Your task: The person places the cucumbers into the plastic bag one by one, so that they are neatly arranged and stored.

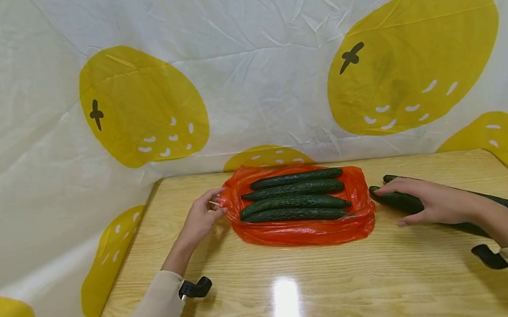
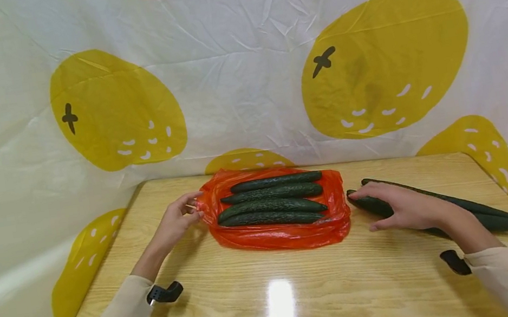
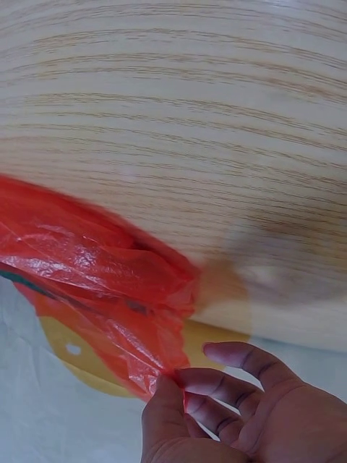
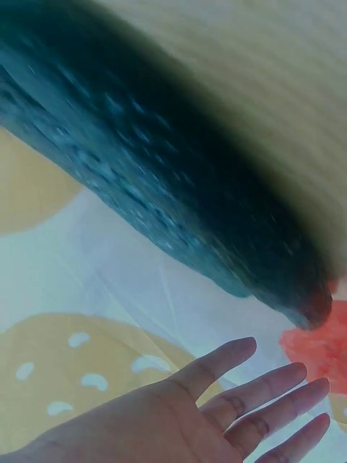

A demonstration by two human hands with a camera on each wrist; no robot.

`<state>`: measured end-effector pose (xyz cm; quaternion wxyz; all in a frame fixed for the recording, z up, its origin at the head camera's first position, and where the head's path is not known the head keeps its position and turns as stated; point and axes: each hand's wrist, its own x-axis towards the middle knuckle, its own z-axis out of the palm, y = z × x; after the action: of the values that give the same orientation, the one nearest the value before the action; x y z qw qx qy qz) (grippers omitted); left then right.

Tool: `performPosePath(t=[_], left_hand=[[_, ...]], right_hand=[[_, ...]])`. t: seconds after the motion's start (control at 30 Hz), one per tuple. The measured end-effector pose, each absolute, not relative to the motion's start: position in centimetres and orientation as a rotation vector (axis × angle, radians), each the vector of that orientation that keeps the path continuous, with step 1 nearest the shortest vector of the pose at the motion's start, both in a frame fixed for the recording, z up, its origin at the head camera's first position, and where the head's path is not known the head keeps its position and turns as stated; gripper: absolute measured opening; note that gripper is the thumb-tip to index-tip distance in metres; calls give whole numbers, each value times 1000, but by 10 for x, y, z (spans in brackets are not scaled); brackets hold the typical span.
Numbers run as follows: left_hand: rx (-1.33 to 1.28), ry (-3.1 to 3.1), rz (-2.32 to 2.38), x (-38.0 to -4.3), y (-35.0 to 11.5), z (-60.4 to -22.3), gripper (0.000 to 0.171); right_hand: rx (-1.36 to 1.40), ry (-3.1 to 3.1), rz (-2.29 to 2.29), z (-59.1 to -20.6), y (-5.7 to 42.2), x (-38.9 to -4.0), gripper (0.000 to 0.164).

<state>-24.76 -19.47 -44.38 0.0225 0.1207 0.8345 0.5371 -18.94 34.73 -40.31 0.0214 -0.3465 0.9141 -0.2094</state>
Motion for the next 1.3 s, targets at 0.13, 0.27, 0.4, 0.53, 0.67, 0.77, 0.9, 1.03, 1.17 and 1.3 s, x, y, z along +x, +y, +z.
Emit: performPosePath(t=[0.13,0.27,0.4,0.53,0.67,0.77,0.9,1.03,1.17,1.3], left_hand=[[368,2599,1661,-247,-196,-443,49],[363,2603,1664,-245,-196,-441,48],[356,2599,1671,-245,-196,-443,49],[360,2592,1674,-246,-197,-444,49],[368,2595,1674,-245,-197,-444,49],[372,2599,1674,-245,-197,-444,48],[375,2595,1673,-244,-197,-444,49],[371,2592,1676,-244,-197,-445,49],[391,2595,1674,-244,-198,-445,49],[399,2597,1675,-244,-198,-446,49]], right_hand=[[-1070,2864,-629,-406,359,-183,66],[-1060,2906,-614,-411,369,-174,66],[-1042,2920,-640,-417,379,-166,67],[-980,2938,-655,-420,388,-161,66],[-928,2952,-653,-422,396,-156,66],[-906,2944,-676,-423,403,-154,66],[-893,2953,-683,-427,410,-151,65],[-866,2965,-649,-430,414,-150,64],[-815,2956,-650,-431,417,-150,62],[-788,2952,-659,-431,420,-150,62]])
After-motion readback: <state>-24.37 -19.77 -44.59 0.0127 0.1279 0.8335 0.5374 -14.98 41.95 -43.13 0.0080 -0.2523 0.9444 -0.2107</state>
